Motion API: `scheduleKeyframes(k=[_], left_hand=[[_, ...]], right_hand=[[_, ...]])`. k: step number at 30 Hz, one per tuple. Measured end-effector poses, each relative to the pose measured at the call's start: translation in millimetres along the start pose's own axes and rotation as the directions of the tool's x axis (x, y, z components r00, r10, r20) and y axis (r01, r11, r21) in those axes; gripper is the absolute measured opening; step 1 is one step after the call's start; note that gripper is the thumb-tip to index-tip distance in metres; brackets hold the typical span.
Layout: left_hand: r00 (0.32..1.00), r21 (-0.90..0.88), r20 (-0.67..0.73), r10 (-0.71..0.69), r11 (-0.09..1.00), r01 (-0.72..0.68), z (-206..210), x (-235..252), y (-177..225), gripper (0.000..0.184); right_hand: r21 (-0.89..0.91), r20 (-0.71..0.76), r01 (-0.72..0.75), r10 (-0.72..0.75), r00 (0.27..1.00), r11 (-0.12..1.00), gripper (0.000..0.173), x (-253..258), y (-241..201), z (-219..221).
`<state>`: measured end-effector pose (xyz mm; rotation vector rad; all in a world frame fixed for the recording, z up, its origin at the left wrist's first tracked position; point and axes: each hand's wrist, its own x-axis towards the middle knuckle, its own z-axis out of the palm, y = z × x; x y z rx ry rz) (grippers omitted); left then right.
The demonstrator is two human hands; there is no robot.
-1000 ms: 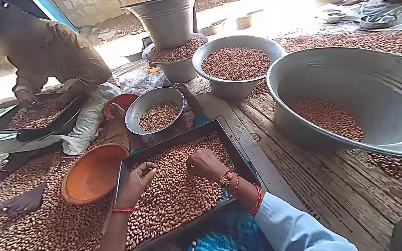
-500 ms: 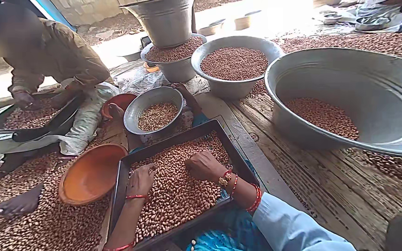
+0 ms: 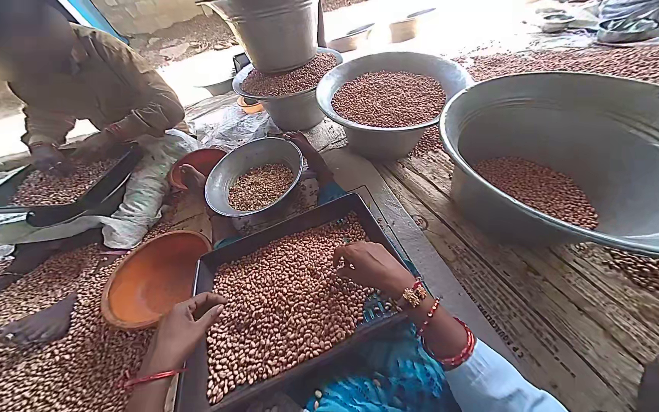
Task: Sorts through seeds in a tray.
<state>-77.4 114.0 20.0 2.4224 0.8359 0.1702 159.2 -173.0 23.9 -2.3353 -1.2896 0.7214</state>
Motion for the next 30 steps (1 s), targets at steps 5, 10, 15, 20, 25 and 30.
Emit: scheduleKeyframes(k=[5, 10, 15, 20, 25, 30], left_hand=[[0.989, 0.344, 0.064, -0.13, 0.934, 0.1, 34, 2, 2, 0.017], [0.885, -0.285, 0.399, 0.239, 0.95, -0.128, 11, -9, -15, 0.014], [0.854, -0.161, 0.52, -0.015, 0.98, 0.115, -13, -18, -2, 0.027], [0.761, 0.511, 0.521, -0.386, 0.855, 0.084, 37, -14, 31, 0.064], [0.79, 0.326, 0.545, -0.279, 0.939, 0.107, 74, -24, 72, 0.075], [0.951, -0.629, 0.296, -0.089, 0.731, 0.265, 81, -37, 69, 0.052]], right_hand=[[0.008, 0.008, -0.058, 0.058, 0.998, 0.998, 0.03, -2, -1, 6], [-0.003, -0.032, -0.178, 0.178, 0.984, 0.984, 0.037, -4, 7, 4], [-0.081, -0.017, -0.364, 0.364, 0.931, 0.928, 0.048, 3, 6, 5], [-0.088, 0.108, -0.326, 0.334, 0.936, 0.941, 0.068, 13, -28, 36], [0.089, 0.203, -0.166, 0.146, 0.968, 0.982, 0.084, 12, -62, 57], [0.418, 0.021, 0.213, -0.244, 0.97, 0.883, 0.065, 13, -58, 50]])
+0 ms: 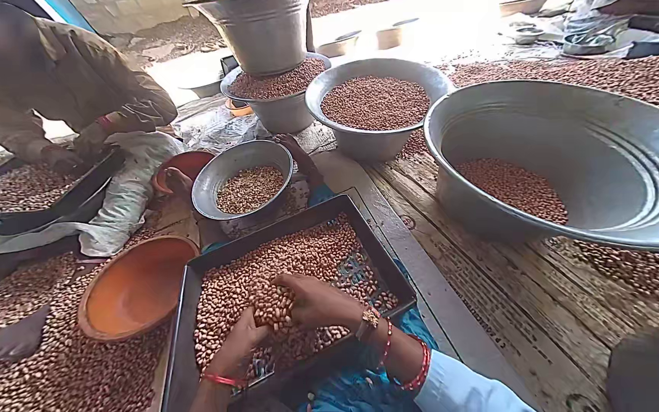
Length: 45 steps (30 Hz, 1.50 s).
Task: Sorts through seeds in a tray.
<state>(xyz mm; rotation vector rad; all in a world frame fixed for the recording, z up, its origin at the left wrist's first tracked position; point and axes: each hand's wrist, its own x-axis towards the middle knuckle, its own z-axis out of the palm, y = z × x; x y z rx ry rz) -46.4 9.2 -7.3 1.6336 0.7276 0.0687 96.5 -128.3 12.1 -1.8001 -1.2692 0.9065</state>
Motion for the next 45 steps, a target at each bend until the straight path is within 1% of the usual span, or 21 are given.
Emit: scheduleKeyframes(k=[1, 3, 4, 6, 7, 9, 11, 16, 20, 22, 25, 30, 33, 36, 39, 40, 41, 42, 43, 44, 45], left_hand=[[0.999, -0.117, -0.035, 0.021, 0.993, -0.025, -2, -3, 4, 0.048], [0.993, -0.161, -0.081, 0.082, 0.982, -0.094, -9, -7, 12, 0.047], [0.988, -0.107, -0.073, 0.134, 0.984, -0.141, -16, -9, 14, 0.05], [0.962, 0.008, 0.001, 0.272, 0.962, -0.272, -32, -4, 16, 0.059], [0.944, 0.059, 0.046, 0.326, 0.943, -0.328, -40, -1, 17, 0.059], [0.919, 0.114, 0.071, 0.389, 0.912, -0.395, -50, 0, 20, 0.054], [0.911, 0.155, 0.05, 0.41, 0.897, -0.413, -56, -3, 23, 0.047], [0.931, 0.344, -0.077, 0.357, 0.886, -0.311, -61, -13, 25, 0.039], [0.85, 0.625, -0.018, 0.526, 0.67, -0.401, -52, -3, 14, 0.03], [0.829, 0.702, 0.026, 0.559, 0.58, -0.413, -37, 0, 13, 0.024], [0.811, 0.744, 0.092, 0.578, 0.501, -0.441, -13, 4, 8, 0.018], [0.723, 0.77, 0.213, 0.657, 0.343, -0.538, 27, 10, 1, 0.012], [0.762, 0.815, 0.274, 0.586, 0.28, -0.508, 48, 12, 0, 0.013], [0.792, 0.807, 0.291, 0.537, 0.307, -0.505, 52, 15, 1, 0.01], [0.788, 0.659, 0.352, 0.504, 0.464, -0.592, 29, 14, 6, 0.013], [0.763, 0.516, 0.445, 0.469, 0.562, -0.646, 13, 12, 8, 0.017], [0.695, 0.292, 0.577, 0.429, 0.686, -0.666, -6, 13, 9, 0.023], [0.583, 0.055, 0.711, 0.393, 0.796, -0.603, -22, 13, 11, 0.029], [0.496, -0.09, 0.785, 0.371, 0.861, -0.501, -34, 12, 12, 0.033], [0.496, -0.134, 0.792, 0.355, 0.894, -0.427, -45, 8, 14, 0.035], [0.599, -0.086, 0.732, 0.325, 0.916, -0.391, -55, 2, 15, 0.033]], right_hand=[[0.046, -0.024, 0.09, -0.089, 0.996, 0.995, 0.057, -1, 2, -9], [0.004, -0.113, 0.133, -0.132, 0.985, 0.991, 0.04, -6, 6, -31], [-0.087, -0.175, 0.081, -0.095, 0.98, 0.993, 0.031, -10, 10, -43], [-0.29, -0.256, -0.14, 0.064, 0.965, 0.947, 0.021, -13, 21, -64], [-0.37, -0.255, -0.241, 0.152, 0.955, 0.897, 0.021, -13, 26, -71], [-0.492, -0.241, -0.358, 0.271, 0.932, 0.794, 0.024, -12, 37, -75], [-0.547, -0.233, -0.39, 0.313, 0.921, 0.741, 0.024, -9, 47, -71], [-0.586, -0.237, -0.383, 0.301, 0.924, 0.714, 0.022, -1, 53, -60], [-0.607, -0.237, -0.358, 0.268, 0.934, 0.71, 0.023, 2, 54, -55], [-0.607, -0.241, -0.355, 0.261, 0.935, 0.711, 0.023, 2, 55, -53], [-0.594, -0.251, -0.366, 0.267, 0.93, 0.716, 0.024, 0, 55, -51], [-0.593, -0.256, -0.36, 0.255, 0.932, 0.72, 0.024, -2, 56, -46], [-0.588, -0.247, -0.368, 0.274, 0.93, 0.72, 0.025, -1, 56, -47], [-0.54, -0.268, -0.404, 0.304, 0.914, 0.738, 0.031, -4, 58, -54], [-0.44, -0.234, -0.368, 0.291, 0.928, 0.819, 0.031, -19, 53, -62], [-0.357, -0.16, -0.285, 0.242, 0.957, 0.89, 0.029, -26, 51, -63], [-0.221, -0.048, -0.149, 0.142, 0.989, 0.964, 0.027, -34, 50, -63], [-0.035, 0.084, 0.012, -0.009, 0.996, 0.999, 0.024, -41, 49, -60], [0.156, 0.19, 0.128, -0.157, 0.969, 0.979, 0.023, -46, 48, -54], [0.276, 0.248, 0.188, -0.258, 0.934, 0.943, 0.025, -50, 45, -48], [0.263, 0.26, 0.208, -0.277, 0.925, 0.942, 0.027, -54, 41, -46]])
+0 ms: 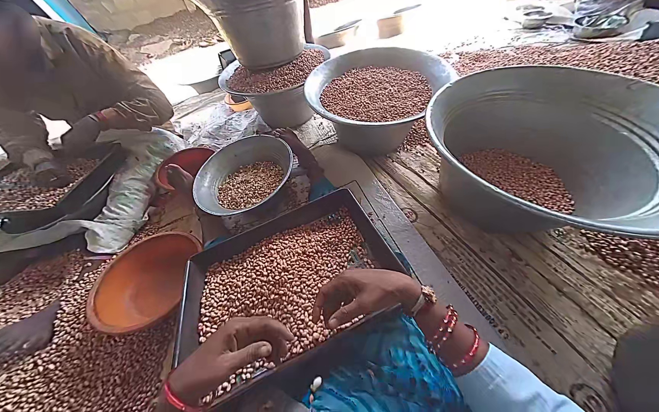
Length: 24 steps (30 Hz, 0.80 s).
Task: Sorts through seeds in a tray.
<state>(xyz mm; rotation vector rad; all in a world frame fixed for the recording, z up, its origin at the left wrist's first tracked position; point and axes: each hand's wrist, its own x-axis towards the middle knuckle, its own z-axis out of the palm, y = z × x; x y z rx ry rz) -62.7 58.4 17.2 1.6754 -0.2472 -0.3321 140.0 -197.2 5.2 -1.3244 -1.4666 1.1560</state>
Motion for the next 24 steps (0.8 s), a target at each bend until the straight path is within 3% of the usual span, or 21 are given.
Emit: scheduleKeyframes(k=[1, 2, 4, 6, 8, 10, 14, 16, 17, 19, 21, 23, 24], left_hand=[[0.978, 0.074, -0.186, -0.1, 0.991, 0.115, -2, -9, 3, 0.029], [0.9, 0.203, -0.379, -0.215, 0.93, 0.307, -5, -15, 7, 0.025], [0.645, 0.36, -0.63, -0.433, 0.574, 0.736, -16, -20, 11, 0.026], [0.421, 0.337, -0.675, -0.606, 0.255, 0.906, -21, -23, 7, 0.034], [0.356, 0.361, -0.604, -0.713, 0.154, 0.92, -14, -21, -2, 0.04], [0.389, 0.41, -0.525, -0.757, 0.175, 0.895, 3, -5, -8, 0.054], [0.451, 0.446, -0.521, -0.725, 0.219, 0.868, 39, 37, -9, 0.068], [0.518, 0.364, -0.532, -0.669, 0.372, 0.854, 44, 45, -11, 0.071], [0.573, 0.263, -0.55, -0.607, 0.525, 0.809, 45, 43, -14, 0.077], [0.607, -0.045, -0.635, -0.478, 0.808, 0.588, 47, 38, -17, 0.067], [0.544, -0.297, -0.715, -0.44, 0.895, 0.334, 47, 35, -14, 0.05], [0.533, -0.302, -0.762, -0.368, 0.93, 0.21, 40, 29, -8, 0.043], [0.57, -0.242, -0.762, -0.307, 0.952, 0.188, 33, 23, -6, 0.05]], right_hand=[[-0.121, -0.042, -0.075, 0.071, 0.997, 0.99, 0.029, -3, -6, 1], [-0.284, -0.131, -0.235, 0.205, 0.97, 0.93, 0.03, -5, -12, 2], [-0.473, -0.33, -0.603, 0.506, 0.797, 0.642, 0.033, -5, -23, 4], [-0.5, -0.413, -0.761, 0.659, 0.629, 0.414, 0.03, -5, -26, 5], [-0.508, -0.361, -0.778, 0.729, 0.582, 0.369, 0.035, -3, -27, 8], [-0.528, -0.279, -0.748, 0.749, 0.601, 0.403, 0.045, 6, -26, 16], [-0.457, -0.211, -0.645, 0.63, 0.748, 0.613, 0.05, 33, -14, 39], [-0.342, -0.237, -0.613, 0.566, 0.79, 0.712, 0.057, 50, -10, 49], [-0.281, -0.251, -0.578, 0.523, 0.815, 0.766, 0.06, 55, -10, 52], [-0.181, -0.274, -0.447, 0.392, 0.878, 0.876, 0.061, 62, -12, 51], [-0.102, -0.286, -0.264, 0.226, 0.931, 0.959, 0.057, 60, -14, 42], [-0.095, -0.355, -0.169, 0.126, 0.926, 0.981, 0.043, 55, -16, 26], [-0.151, -0.415, -0.192, 0.114, 0.903, 0.97, 0.035, 52, -16, 17]])
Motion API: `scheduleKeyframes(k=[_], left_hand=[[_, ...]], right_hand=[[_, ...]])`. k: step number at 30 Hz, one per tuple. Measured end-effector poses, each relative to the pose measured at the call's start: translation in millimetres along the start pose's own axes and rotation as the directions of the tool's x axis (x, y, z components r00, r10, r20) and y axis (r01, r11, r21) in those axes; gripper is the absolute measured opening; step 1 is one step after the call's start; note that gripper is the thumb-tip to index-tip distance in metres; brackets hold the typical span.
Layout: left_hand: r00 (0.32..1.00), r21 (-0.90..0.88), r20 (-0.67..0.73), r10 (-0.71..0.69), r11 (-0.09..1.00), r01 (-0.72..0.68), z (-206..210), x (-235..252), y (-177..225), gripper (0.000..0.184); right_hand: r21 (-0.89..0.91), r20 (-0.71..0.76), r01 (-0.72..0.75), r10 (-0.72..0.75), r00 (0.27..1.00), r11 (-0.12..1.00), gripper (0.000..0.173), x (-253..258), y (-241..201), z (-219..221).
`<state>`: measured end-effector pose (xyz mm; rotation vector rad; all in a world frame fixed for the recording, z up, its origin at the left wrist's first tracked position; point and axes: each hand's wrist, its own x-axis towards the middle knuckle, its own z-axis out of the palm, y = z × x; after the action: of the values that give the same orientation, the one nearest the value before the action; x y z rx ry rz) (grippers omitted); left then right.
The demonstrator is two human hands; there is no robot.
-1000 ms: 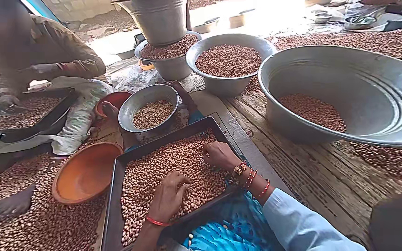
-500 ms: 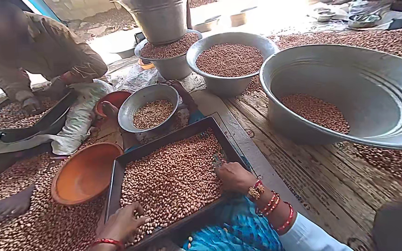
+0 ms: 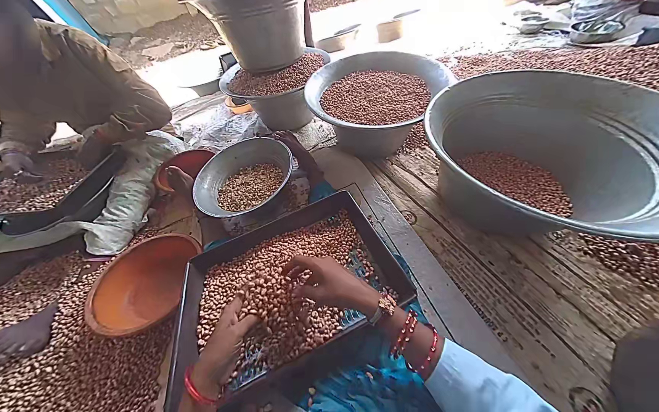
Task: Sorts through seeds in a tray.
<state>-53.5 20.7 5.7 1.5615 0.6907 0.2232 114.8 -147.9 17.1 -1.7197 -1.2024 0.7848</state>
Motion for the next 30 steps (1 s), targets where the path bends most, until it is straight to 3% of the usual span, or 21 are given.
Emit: scheduleKeyframes(k=[2, 4, 7, 13, 18, 22, 25, 28, 30], left_hand=[[0.989, 0.124, 0.072, 0.129, 0.983, -0.137, -18, 5, 3, 0.056], [0.971, 0.226, 0.106, 0.214, 0.946, -0.233, -31, 7, 6, 0.05], [0.963, 0.333, 0.062, 0.263, 0.904, -0.269, -41, 5, 13, 0.04], [0.943, 0.509, -0.012, 0.334, 0.813, -0.282, -48, 1, 13, 0.035], [0.842, 0.752, 0.086, 0.533, 0.519, -0.406, -19, 12, 5, 0.02], [0.767, 0.817, 0.197, 0.61, 0.33, -0.472, 19, 22, -3, 0.014], [0.78, 0.873, 0.239, 0.579, 0.224, -0.433, 39, 29, -4, 0.017], [0.836, 0.887, 0.243, 0.493, 0.236, -0.397, 40, 32, -2, 0.015], [0.858, 0.785, 0.319, 0.402, 0.395, -0.477, 25, 30, 4, 0.011]], right_hand=[[-0.261, -0.132, -0.111, 0.078, 0.988, 0.959, 0.023, 2, 5, -21], [-0.477, -0.158, -0.244, 0.191, 0.969, 0.844, 0.023, 6, 12, -39], [-0.604, -0.138, -0.312, 0.289, 0.947, 0.734, 0.023, 16, 31, -45], [-0.619, -0.1, -0.263, 0.259, 0.961, 0.74, 0.025, 22, 47, -32], [-0.618, -0.111, -0.236, 0.214, 0.971, 0.75, 0.023, 21, 52, -27], [-0.597, -0.108, -0.265, 0.252, 0.962, 0.757, 0.025, 20, 55, -27], [-0.59, -0.148, -0.312, 0.28, 0.949, 0.745, 0.027, 20, 54, -31], [-0.585, -0.149, -0.329, 0.301, 0.942, 0.741, 0.028, 18, 45, -36], [-0.506, -0.005, -0.244, 0.28, 0.96, 0.827, 0.026, 9, 30, -41]])
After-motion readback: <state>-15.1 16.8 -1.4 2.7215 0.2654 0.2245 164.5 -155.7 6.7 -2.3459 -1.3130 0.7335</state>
